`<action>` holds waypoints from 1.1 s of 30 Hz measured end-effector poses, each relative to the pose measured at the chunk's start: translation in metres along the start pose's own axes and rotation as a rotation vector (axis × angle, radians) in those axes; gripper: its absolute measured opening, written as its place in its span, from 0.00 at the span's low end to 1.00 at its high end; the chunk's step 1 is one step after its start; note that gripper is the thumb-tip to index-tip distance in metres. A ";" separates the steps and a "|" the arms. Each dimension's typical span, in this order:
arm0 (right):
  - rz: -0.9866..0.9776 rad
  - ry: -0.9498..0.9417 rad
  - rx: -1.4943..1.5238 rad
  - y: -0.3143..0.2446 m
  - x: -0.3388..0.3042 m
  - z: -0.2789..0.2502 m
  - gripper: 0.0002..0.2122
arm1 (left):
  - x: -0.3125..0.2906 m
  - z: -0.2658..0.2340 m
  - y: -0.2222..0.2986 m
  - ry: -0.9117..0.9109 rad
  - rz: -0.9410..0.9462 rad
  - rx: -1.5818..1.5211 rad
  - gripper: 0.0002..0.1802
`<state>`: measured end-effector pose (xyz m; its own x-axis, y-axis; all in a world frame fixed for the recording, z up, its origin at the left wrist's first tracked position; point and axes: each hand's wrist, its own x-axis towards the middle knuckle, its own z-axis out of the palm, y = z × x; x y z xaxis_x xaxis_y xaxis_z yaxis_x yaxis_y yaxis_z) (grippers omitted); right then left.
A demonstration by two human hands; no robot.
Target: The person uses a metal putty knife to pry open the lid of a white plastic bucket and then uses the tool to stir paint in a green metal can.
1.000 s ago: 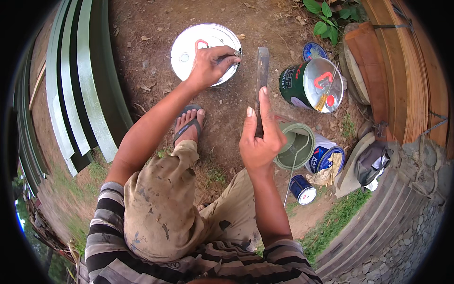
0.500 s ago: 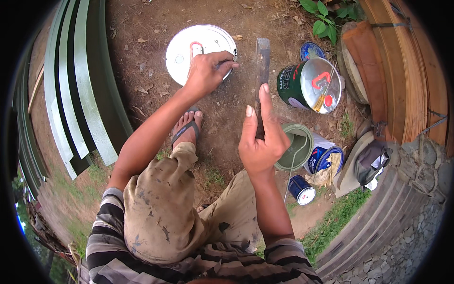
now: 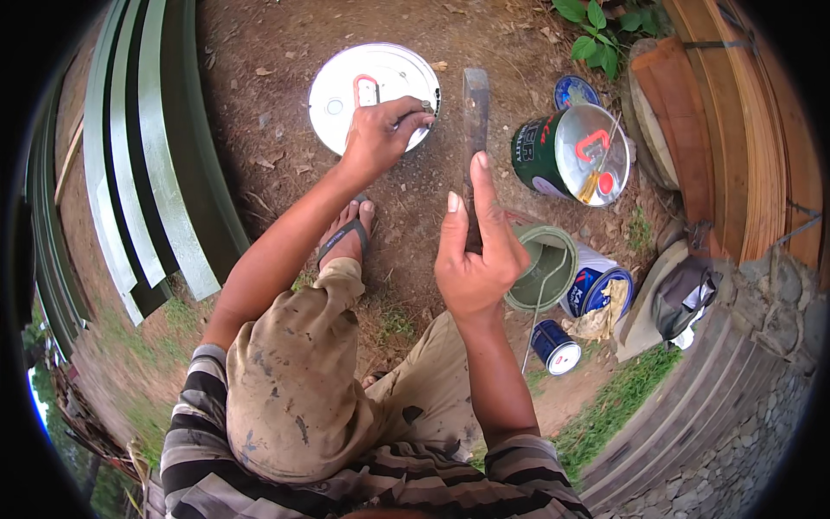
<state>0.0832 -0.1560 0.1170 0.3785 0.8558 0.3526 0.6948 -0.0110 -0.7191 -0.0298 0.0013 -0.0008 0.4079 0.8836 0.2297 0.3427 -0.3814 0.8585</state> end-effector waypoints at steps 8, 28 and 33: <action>-0.117 0.006 -0.040 0.003 0.002 0.005 0.23 | -0.002 0.005 -0.006 0.012 0.095 -0.016 0.10; -0.225 0.076 -0.137 -0.020 0.016 -0.002 0.22 | -0.001 0.004 -0.009 0.009 0.072 -0.086 0.09; -0.278 0.027 -0.286 0.015 0.011 0.011 0.24 | 0.001 0.008 -0.010 -0.017 0.105 -0.086 0.09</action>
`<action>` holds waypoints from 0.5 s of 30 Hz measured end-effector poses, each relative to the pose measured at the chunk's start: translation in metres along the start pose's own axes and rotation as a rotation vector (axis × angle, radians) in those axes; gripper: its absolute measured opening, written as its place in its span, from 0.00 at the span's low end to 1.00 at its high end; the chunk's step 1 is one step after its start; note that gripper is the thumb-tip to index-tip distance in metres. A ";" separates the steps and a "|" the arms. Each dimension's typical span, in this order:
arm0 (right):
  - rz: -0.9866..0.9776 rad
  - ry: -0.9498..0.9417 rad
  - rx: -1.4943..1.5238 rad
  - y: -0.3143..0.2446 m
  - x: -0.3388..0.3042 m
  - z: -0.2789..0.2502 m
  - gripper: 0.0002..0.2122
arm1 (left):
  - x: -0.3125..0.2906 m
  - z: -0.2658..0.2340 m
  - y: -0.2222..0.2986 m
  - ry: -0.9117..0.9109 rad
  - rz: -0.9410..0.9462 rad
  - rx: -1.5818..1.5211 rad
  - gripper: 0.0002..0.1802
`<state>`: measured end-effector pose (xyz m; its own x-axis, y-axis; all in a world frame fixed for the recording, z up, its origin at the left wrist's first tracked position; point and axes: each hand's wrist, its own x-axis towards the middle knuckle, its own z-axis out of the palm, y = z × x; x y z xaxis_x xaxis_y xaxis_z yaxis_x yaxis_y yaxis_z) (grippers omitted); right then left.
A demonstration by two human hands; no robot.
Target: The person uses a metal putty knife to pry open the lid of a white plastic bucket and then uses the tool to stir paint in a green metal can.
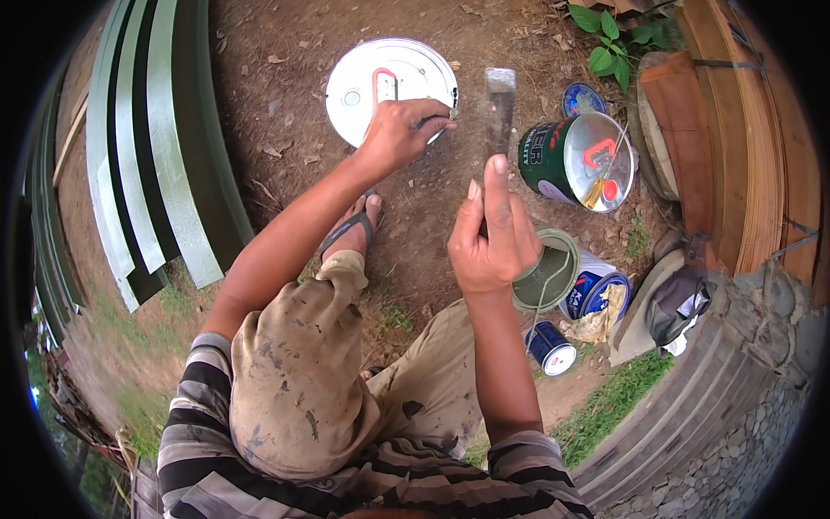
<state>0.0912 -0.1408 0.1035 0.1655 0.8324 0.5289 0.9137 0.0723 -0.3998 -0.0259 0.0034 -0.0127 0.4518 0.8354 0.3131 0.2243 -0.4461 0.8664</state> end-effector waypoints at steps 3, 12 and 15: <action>0.110 -0.200 -0.023 0.008 -0.009 0.005 0.24 | -0.002 0.001 -0.001 -0.015 0.017 0.056 0.08; 0.079 -0.093 0.001 0.006 -0.007 0.006 0.25 | -0.003 -0.001 0.000 0.012 0.064 0.056 0.08; 0.195 -0.200 0.031 0.003 -0.017 -0.003 0.24 | -0.002 -0.005 0.002 0.029 -0.013 0.007 0.09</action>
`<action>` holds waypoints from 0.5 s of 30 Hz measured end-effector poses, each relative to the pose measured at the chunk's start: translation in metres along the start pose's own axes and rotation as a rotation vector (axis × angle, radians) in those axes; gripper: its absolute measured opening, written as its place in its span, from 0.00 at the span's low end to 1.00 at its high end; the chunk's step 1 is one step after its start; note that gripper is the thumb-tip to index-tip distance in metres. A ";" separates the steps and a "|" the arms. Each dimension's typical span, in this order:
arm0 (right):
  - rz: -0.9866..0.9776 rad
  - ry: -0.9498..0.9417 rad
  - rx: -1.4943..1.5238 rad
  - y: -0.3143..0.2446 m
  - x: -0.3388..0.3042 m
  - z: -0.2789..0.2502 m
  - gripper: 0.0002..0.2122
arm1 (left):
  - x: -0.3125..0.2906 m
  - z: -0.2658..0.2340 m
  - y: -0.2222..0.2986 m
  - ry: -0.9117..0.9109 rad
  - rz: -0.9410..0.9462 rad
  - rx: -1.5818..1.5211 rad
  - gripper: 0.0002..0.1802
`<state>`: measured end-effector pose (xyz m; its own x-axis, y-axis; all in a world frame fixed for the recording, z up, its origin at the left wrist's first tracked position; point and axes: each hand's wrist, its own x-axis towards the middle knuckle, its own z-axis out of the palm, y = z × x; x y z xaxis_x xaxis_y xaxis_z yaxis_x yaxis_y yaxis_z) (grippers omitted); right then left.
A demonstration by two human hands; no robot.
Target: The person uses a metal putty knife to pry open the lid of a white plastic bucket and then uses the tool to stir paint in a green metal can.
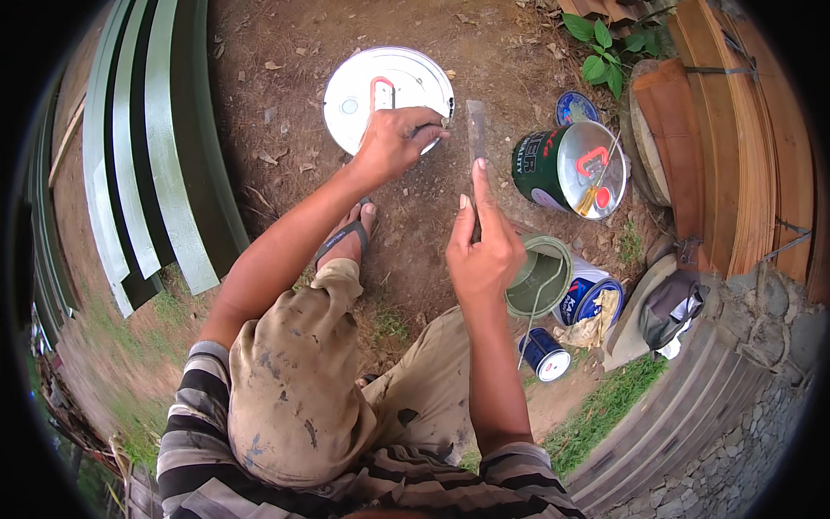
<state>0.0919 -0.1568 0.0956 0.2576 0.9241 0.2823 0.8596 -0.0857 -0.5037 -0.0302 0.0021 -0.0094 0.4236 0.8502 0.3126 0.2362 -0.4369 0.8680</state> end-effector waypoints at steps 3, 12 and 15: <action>0.002 0.131 0.092 -0.020 0.004 -0.010 0.23 | 0.010 -0.015 0.007 -0.016 -0.223 -0.102 0.10; -0.036 0.144 0.160 -0.030 0.007 -0.021 0.22 | 0.003 -0.007 0.002 -0.064 -0.040 0.024 0.08; -0.103 0.239 0.107 -0.033 0.013 -0.027 0.22 | 0.002 -0.009 0.003 -0.084 -0.038 0.050 0.08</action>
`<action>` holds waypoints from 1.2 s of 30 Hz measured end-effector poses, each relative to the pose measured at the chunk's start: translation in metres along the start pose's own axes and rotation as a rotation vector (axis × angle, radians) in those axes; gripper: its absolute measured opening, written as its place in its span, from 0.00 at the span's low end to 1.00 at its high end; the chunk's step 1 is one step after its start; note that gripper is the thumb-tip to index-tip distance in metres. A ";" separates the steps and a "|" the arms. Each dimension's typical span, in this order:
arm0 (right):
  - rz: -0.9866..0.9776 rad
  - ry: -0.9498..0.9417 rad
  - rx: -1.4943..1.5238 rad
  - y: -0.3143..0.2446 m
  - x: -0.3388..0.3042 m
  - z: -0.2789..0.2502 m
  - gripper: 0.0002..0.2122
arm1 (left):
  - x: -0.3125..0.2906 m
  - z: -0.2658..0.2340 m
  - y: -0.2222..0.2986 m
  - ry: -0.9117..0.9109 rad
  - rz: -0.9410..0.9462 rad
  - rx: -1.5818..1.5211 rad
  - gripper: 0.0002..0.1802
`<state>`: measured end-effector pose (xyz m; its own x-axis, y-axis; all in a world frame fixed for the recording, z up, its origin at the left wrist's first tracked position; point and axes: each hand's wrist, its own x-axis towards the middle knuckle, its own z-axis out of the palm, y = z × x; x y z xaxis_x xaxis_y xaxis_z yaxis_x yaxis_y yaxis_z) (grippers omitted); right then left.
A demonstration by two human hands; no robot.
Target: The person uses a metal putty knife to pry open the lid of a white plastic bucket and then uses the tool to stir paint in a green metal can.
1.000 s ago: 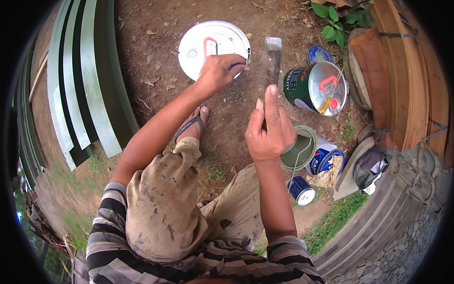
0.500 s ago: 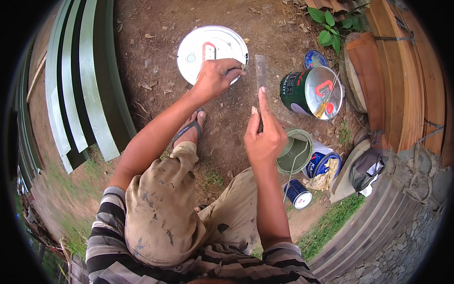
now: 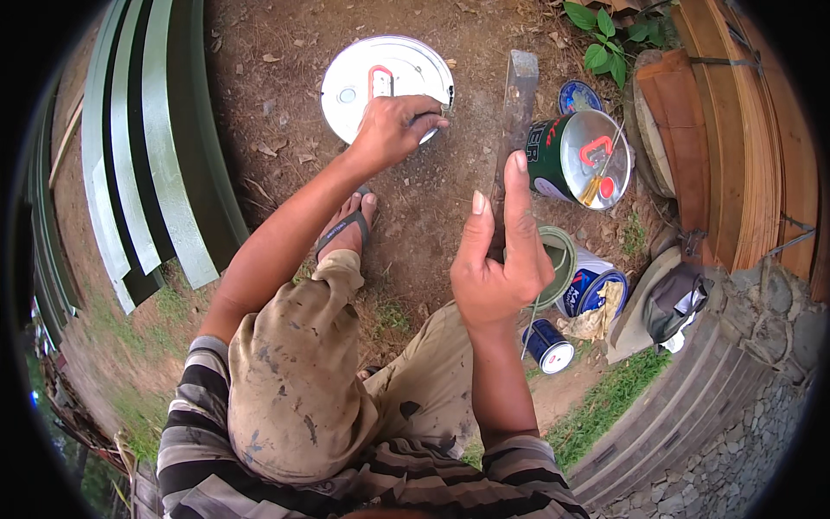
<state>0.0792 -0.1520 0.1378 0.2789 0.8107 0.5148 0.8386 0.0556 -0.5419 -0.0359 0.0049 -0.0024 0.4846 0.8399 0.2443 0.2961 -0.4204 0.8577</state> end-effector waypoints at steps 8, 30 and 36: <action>0.031 -0.325 -0.210 0.019 0.001 0.012 0.25 | -0.006 0.005 -0.003 0.024 0.056 -0.001 0.09; 0.041 -0.118 0.061 0.007 -0.017 0.000 0.22 | -0.003 0.005 0.000 0.029 0.148 -0.029 0.07; 0.006 -0.085 0.065 0.000 -0.007 -0.005 0.23 | -0.004 0.005 -0.003 0.018 0.113 0.022 0.06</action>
<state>0.0798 -0.1608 0.1373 0.2408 0.8574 0.4548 0.8039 0.0864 -0.5885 -0.0341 0.0008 -0.0081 0.5014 0.7926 0.3471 0.2584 -0.5200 0.8141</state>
